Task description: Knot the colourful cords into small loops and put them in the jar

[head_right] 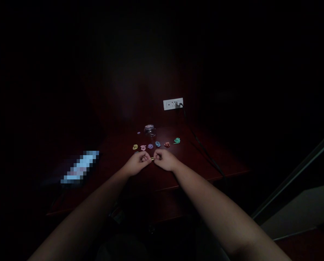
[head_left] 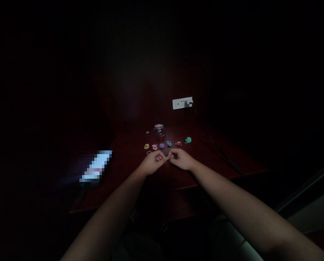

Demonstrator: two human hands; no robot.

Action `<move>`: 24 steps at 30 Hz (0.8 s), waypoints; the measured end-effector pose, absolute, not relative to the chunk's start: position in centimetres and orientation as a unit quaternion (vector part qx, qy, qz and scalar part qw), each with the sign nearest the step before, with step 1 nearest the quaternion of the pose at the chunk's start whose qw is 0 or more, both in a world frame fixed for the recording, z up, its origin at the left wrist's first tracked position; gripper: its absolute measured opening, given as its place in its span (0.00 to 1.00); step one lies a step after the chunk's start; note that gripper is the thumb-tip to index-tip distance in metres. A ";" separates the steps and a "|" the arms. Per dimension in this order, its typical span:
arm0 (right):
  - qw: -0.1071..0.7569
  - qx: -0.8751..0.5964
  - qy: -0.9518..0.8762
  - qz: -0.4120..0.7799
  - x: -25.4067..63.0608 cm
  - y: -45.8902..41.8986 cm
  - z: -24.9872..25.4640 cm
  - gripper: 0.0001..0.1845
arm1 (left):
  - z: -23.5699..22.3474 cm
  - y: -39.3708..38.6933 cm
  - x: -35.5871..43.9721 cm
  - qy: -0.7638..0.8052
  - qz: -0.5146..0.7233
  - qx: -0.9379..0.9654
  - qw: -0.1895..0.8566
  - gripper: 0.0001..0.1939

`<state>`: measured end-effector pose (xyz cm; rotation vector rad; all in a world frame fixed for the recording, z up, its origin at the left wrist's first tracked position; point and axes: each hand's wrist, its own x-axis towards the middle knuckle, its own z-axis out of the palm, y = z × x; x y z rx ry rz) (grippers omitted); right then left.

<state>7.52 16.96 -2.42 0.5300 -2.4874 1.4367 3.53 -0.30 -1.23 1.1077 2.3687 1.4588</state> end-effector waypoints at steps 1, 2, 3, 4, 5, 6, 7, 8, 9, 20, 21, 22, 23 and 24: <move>0.112 0.178 -0.845 0.491 7.5 17.0 -2.5 0.01 | -1.3 -0.3 3.5 0.789 0.485 0.369 0.071 0.09; 0.115 0.176 -0.844 0.494 7.4 17.0 -2.5 0.01 | -1.4 -0.3 3.4 0.790 0.484 0.370 0.069 0.09; 0.117 0.174 -0.842 0.497 7.4 17.0 -2.6 0.01 | -1.4 -0.3 3.3 0.790 0.484 0.370 0.067 0.09; 0.118 0.171 -0.841 0.500 7.4 17.0 -2.6 0.01 | -1.5 -0.3 3.3 0.791 0.483 0.369 0.066 0.08; 0.119 0.169 -0.839 0.503 7.4 16.9 -2.6 0.01 | -1.6 -0.4 3.2 0.792 0.482 0.368 0.066 0.08; 0.120 0.168 -0.838 0.506 7.4 16.9 -2.7 0.01 | -1.6 -0.3 3.2 0.793 0.481 0.368 0.068 0.08; 0.120 0.167 -0.836 0.508 7.4 16.9 -2.7 0.02 | -1.7 -0.3 3.2 0.794 0.480 0.367 0.069 0.08; 0.121 0.167 -0.835 0.510 7.4 16.9 -2.7 0.02 | -1.7 -0.3 3.2 0.794 0.479 0.367 0.070 0.08; 0.121 0.166 -0.834 0.512 7.4 16.9 -2.7 0.03 | -1.7 -0.3 3.2 0.795 0.479 0.367 0.071 0.07; 0.103 0.172 -0.834 0.514 7.5 16.9 -2.5 0.03 | -1.6 -0.3 3.3 0.790 0.480 0.373 0.075 0.08; 0.103 0.172 -0.835 0.513 7.5 16.9 -2.5 0.03 | -1.6 -0.3 3.3 0.790 0.480 0.373 0.075 0.08; 0.104 0.171 -0.835 0.513 7.5 16.9 -2.5 0.02 | -1.5 -0.3 3.3 0.791 0.480 0.373 0.074 0.08; 0.104 0.171 -0.835 0.512 7.5 16.9 -2.5 0.02 | -1.5 -0.3 3.3 0.791 0.480 0.373 0.073 0.08; 0.104 0.171 -0.835 0.512 7.5 16.9 -2.5 0.02 | -1.5 -0.3 3.3 0.791 0.480 0.372 0.072 0.08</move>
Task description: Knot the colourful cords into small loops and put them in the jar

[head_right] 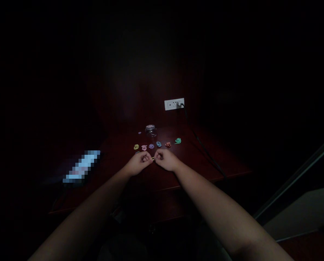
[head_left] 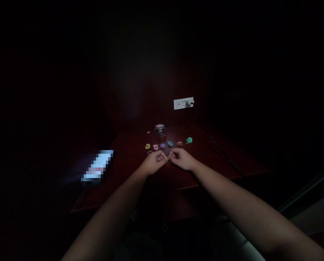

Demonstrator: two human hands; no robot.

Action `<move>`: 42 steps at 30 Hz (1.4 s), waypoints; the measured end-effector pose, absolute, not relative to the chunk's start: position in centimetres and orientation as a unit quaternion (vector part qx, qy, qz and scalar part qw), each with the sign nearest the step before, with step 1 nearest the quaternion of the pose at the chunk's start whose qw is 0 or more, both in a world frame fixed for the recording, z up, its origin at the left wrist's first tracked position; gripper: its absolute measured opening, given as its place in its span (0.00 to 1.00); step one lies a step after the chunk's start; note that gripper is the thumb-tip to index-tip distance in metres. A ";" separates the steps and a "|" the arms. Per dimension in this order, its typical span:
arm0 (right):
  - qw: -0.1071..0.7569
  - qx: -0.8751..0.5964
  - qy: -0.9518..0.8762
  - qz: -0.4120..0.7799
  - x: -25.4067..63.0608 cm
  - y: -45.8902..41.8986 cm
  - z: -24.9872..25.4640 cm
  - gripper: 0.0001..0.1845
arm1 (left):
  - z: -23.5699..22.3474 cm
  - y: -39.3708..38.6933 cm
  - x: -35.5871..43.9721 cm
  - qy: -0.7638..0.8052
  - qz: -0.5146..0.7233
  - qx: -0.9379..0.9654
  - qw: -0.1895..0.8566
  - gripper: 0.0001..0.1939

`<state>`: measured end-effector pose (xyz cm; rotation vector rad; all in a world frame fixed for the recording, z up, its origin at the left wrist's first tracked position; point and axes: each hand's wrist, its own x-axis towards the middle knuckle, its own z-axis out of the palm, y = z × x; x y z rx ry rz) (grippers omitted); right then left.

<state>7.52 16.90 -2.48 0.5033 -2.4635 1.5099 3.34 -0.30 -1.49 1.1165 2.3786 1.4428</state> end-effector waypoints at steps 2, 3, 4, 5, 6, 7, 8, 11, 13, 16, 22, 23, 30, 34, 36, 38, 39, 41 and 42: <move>0.102 0.170 -0.836 0.511 7.5 16.9 -2.5 0.03 | -1.4 -0.3 3.4 0.792 0.482 0.369 0.069 0.08; 0.101 0.171 -0.837 0.510 7.5 16.9 -2.6 0.03 | -1.4 -0.3 3.4 0.792 0.482 0.368 0.067 0.08; 0.100 0.172 -0.837 0.509 7.4 16.9 -2.6 0.03 | -1.3 -0.3 3.5 0.792 0.483 0.367 0.067 0.08; 0.100 0.174 -0.837 0.508 7.4 16.9 -2.7 0.04 | -1.3 -0.3 3.5 0.792 0.484 0.367 0.066 0.08; 0.100 0.175 -0.838 0.507 7.4 16.9 -2.7 0.04 | -1.3 -0.3 3.5 0.791 0.484 0.367 0.067 0.08; 0.101 0.176 -0.838 0.506 7.4 16.9 -2.7 0.04 | -1.3 -0.3 3.5 0.790 0.485 0.367 0.067 0.09; 0.101 0.176 -0.839 0.505 7.4 16.9 -2.7 0.04 | -1.2 -0.3 3.5 0.790 0.486 0.368 0.068 0.09; 0.101 0.179 -0.839 0.503 7.4 17.0 -2.7 0.04 | -1.2 -0.3 3.5 0.791 0.484 0.368 0.070 0.09; 0.103 0.181 -0.840 0.502 7.4 17.0 -2.7 0.03 | -1.2 -0.3 3.6 0.791 0.483 0.368 0.073 0.09; 0.106 0.183 -0.841 0.499 7.3 17.0 -2.7 0.03 | -1.2 -0.3 3.6 0.791 0.486 0.364 0.073 0.09; 0.108 0.185 -0.844 0.492 7.4 17.0 -2.7 0.02 | -1.3 -0.3 3.5 0.788 0.489 0.366 0.072 0.09; 0.109 0.184 -0.844 0.491 7.4 17.0 -2.7 0.02 | -1.3 -0.3 3.5 0.788 0.490 0.366 0.073 0.09; 0.109 0.181 -0.848 0.487 7.4 17.1 -2.7 0.03 | -1.1 -0.2 3.7 0.787 0.494 0.360 0.080 0.09; 0.109 0.180 -0.847 0.488 7.4 17.0 -2.7 0.03 | -1.1 -0.2 3.7 0.787 0.494 0.360 0.079 0.09; 0.111 0.179 -0.847 0.488 7.4 17.0 -2.7 0.03 | -1.1 -0.2 3.8 0.788 0.493 0.359 0.078 0.09; 0.112 0.178 -0.848 0.486 7.4 17.0 -2.7 0.03 | -1.0 -0.2 3.8 0.790 0.490 0.358 0.079 0.09; 0.113 0.177 -0.849 0.485 7.5 17.0 -2.7 0.03 | -1.0 -0.2 3.8 0.791 0.489 0.359 0.080 0.09; 0.114 0.177 -0.849 0.484 7.5 17.0 -2.6 0.03 | -1.0 -0.2 3.8 0.791 0.488 0.361 0.078 0.09; 0.113 0.178 -0.850 0.483 7.5 17.0 -2.6 0.03 | -1.1 -0.2 3.7 0.791 0.487 0.363 0.075 0.09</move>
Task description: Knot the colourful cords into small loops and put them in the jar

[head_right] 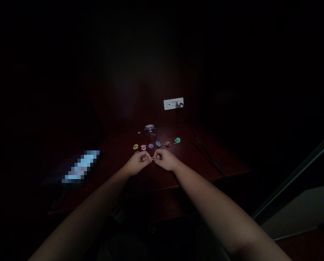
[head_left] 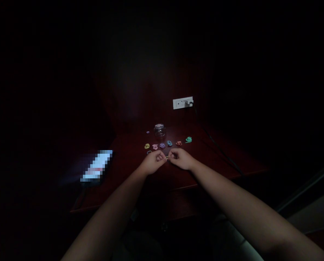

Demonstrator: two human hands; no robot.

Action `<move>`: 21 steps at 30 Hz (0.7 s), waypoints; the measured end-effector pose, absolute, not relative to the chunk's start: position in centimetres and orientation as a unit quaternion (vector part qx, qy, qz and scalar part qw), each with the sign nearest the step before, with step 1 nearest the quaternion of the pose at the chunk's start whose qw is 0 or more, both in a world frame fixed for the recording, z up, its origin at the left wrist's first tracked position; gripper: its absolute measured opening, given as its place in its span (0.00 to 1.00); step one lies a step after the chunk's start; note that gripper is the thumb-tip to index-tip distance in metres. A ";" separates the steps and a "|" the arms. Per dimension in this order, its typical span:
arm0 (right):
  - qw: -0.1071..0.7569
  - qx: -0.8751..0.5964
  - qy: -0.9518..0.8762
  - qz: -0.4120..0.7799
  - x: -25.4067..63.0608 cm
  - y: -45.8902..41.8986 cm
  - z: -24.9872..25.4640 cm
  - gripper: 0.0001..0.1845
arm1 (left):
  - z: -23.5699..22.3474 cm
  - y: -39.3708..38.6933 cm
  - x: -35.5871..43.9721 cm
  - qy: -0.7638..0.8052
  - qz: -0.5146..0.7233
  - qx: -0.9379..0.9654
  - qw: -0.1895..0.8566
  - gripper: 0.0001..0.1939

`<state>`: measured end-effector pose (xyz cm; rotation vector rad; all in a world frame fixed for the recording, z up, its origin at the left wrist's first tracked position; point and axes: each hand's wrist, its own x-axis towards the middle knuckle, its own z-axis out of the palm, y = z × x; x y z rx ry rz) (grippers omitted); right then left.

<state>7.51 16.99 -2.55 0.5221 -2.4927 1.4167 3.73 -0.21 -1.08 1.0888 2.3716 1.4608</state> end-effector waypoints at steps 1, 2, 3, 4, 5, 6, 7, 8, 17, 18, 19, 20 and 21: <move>0.113 0.179 -0.850 0.482 7.5 17.0 -2.5 0.03 | -1.1 -0.2 3.7 0.791 0.487 0.365 0.073 0.09; 0.112 0.179 -0.850 0.482 7.5 17.0 -2.5 0.03 | -1.1 -0.2 3.7 0.790 0.486 0.366 0.072 0.09; 0.111 0.180 -0.850 0.482 7.5 17.0 -2.5 0.03 | -1.2 -0.2 3.6 0.790 0.487 0.366 0.072 0.09; 0.111 0.180 -0.851 0.482 7.5 17.0 -2.5 0.03 | -1.2 -0.2 3.6 0.789 0.487 0.367 0.073 0.09; 0.110 0.180 -0.851 0.482 7.5 17.0 -2.6 0.03 | -1.2 -0.2 3.6 0.788 0.489 0.366 0.074 0.09; 0.110 0.179 -0.850 0.482 7.5 17.0 -2.6 0.03 | -1.2 -0.2 3.6 0.788 0.489 0.366 0.075 0.09; 0.111 0.179 -0.850 0.482 7.5 17.0 -2.6 0.03 | -1.3 -0.2 3.6 0.788 0.490 0.366 0.076 0.09; 0.111 0.178 -0.850 0.482 7.5 17.0 -2.6 0.03 | -1.3 -0.2 3.6 0.788 0.490 0.365 0.076 0.09; 0.114 0.178 -0.853 0.478 7.4 17.1 -2.6 0.03 | -1.3 -0.2 3.5 0.789 0.487 0.367 0.077 0.09; 0.114 0.178 -0.853 0.477 7.4 17.1 -2.6 0.03 | -1.3 -0.2 3.5 0.789 0.487 0.367 0.078 0.09; 0.113 0.178 -0.853 0.477 7.4 17.1 -2.6 0.03 | -1.3 -0.2 3.5 0.789 0.487 0.367 0.078 0.09; 0.113 0.177 -0.854 0.477 7.4 17.1 -2.6 0.03 | -1.3 -0.2 3.5 0.789 0.488 0.366 0.078 0.08; 0.113 0.177 -0.854 0.476 7.4 17.1 -2.6 0.03 | -1.3 -0.2 3.5 0.789 0.488 0.366 0.078 0.08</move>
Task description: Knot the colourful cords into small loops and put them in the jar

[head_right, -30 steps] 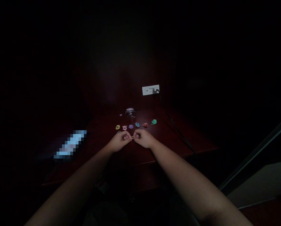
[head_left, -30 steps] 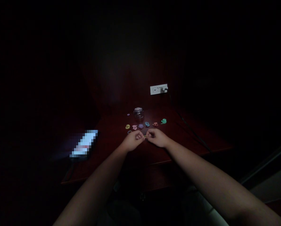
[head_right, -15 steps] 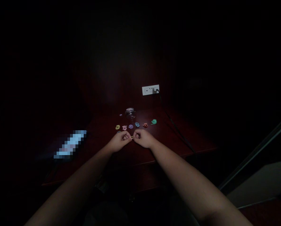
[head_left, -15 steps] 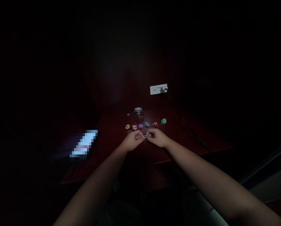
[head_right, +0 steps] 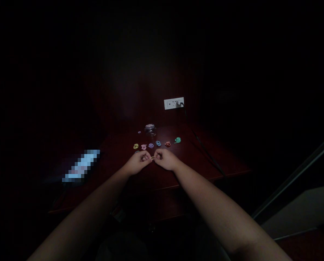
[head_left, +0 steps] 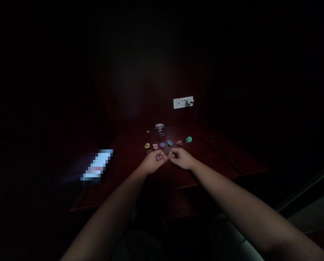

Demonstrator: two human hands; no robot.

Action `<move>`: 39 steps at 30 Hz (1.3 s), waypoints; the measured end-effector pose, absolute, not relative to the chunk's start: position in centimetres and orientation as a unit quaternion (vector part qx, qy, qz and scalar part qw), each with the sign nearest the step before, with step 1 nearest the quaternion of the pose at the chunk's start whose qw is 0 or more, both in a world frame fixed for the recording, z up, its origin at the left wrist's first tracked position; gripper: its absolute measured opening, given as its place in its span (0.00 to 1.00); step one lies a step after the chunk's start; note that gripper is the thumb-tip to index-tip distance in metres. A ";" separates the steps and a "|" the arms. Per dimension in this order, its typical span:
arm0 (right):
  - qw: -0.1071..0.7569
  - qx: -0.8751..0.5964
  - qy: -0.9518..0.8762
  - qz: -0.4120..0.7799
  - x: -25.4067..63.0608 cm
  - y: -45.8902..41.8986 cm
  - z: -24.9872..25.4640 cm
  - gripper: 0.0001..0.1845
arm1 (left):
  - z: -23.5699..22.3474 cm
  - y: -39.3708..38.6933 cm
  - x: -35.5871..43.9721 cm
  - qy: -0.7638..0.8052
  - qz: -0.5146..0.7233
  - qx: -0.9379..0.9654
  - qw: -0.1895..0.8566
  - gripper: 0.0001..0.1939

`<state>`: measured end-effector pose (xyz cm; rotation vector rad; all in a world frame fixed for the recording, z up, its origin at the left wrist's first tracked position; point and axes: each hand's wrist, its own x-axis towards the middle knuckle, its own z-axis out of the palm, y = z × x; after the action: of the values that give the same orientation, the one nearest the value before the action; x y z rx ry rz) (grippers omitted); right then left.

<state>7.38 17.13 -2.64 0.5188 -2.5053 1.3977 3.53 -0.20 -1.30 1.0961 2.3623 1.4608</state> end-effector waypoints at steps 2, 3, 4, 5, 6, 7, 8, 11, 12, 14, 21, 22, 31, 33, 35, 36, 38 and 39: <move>0.114 0.176 -0.854 0.476 7.3 17.2 -2.7 0.04 | -1.3 -0.2 3.5 0.790 0.487 0.365 0.076 0.09; 0.114 0.176 -0.855 0.475 7.3 17.2 -2.7 0.04 | -1.4 -0.2 3.5 0.790 0.486 0.365 0.076 0.09; 0.114 0.176 -0.855 0.475 7.3 17.2 -2.7 0.04 | -1.4 -0.2 3.5 0.791 0.486 0.365 0.076 0.09; 0.113 0.176 -0.855 0.475 7.3 17.2 -2.7 0.04 | -1.4 -0.2 3.5 0.791 0.486 0.365 0.075 0.09; 0.113 0.176 -0.855 0.475 7.3 17.2 -2.7 0.04 | -1.4 -0.2 3.4 0.791 0.486 0.365 0.074 0.09; 0.113 0.175 -0.855 0.475 7.3 17.2 -2.7 0.04 | -1.4 -0.2 3.5 0.790 0.487 0.365 0.074 0.09; 0.113 0.175 -0.855 0.476 7.3 17.2 -2.7 0.04 | -1.4 -0.2 3.5 0.790 0.488 0.365 0.073 0.09; 0.113 0.174 -0.854 0.477 7.3 17.1 -2.7 0.04 | -1.3 -0.1 3.6 0.789 0.490 0.363 0.073 0.09; 0.112 0.174 -0.854 0.478 7.4 17.1 -2.7 0.04 | -1.3 -0.1 3.6 0.789 0.490 0.363 0.073 0.09; 0.112 0.174 -0.853 0.478 7.4 17.1 -2.7 0.04 | -1.2 -0.1 3.7 0.789 0.491 0.362 0.072 0.09; 0.111 0.176 -0.854 0.477 7.5 17.1 -2.5 0.04 | -1.1 -0.2 3.7 0.788 0.491 0.364 0.078 0.09; 0.111 0.176 -0.854 0.477 7.5 17.0 -2.5 0.04 | -1.1 -0.2 3.7 0.787 0.492 0.364 0.079 0.09; 0.112 0.176 -0.854 0.477 7.4 17.1 -2.5 0.04 | -1.1 -0.2 3.8 0.788 0.493 0.361 0.077 0.09; 0.110 0.176 -0.854 0.477 7.4 17.1 -2.6 0.04 | -1.1 -0.2 3.8 0.788 0.494 0.360 0.079 0.09; 0.109 0.175 -0.854 0.478 7.4 17.1 -2.6 0.04 | -1.1 -0.2 3.8 0.788 0.494 0.359 0.080 0.09; 0.110 0.175 -0.854 0.478 7.4 17.1 -2.6 0.04 | -1.1 -0.2 3.8 0.788 0.494 0.359 0.080 0.09; 0.111 0.175 -0.854 0.478 7.4 17.1 -2.6 0.04 | -1.1 -0.1 3.8 0.789 0.493 0.358 0.080 0.09; 0.111 0.175 -0.854 0.477 7.4 17.1 -2.6 0.04 | -1.1 -0.1 3.8 0.789 0.493 0.358 0.079 0.10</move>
<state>7.43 17.06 -2.59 0.5144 -2.5075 1.4017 3.78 -0.14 -1.10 1.0709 2.3624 1.4743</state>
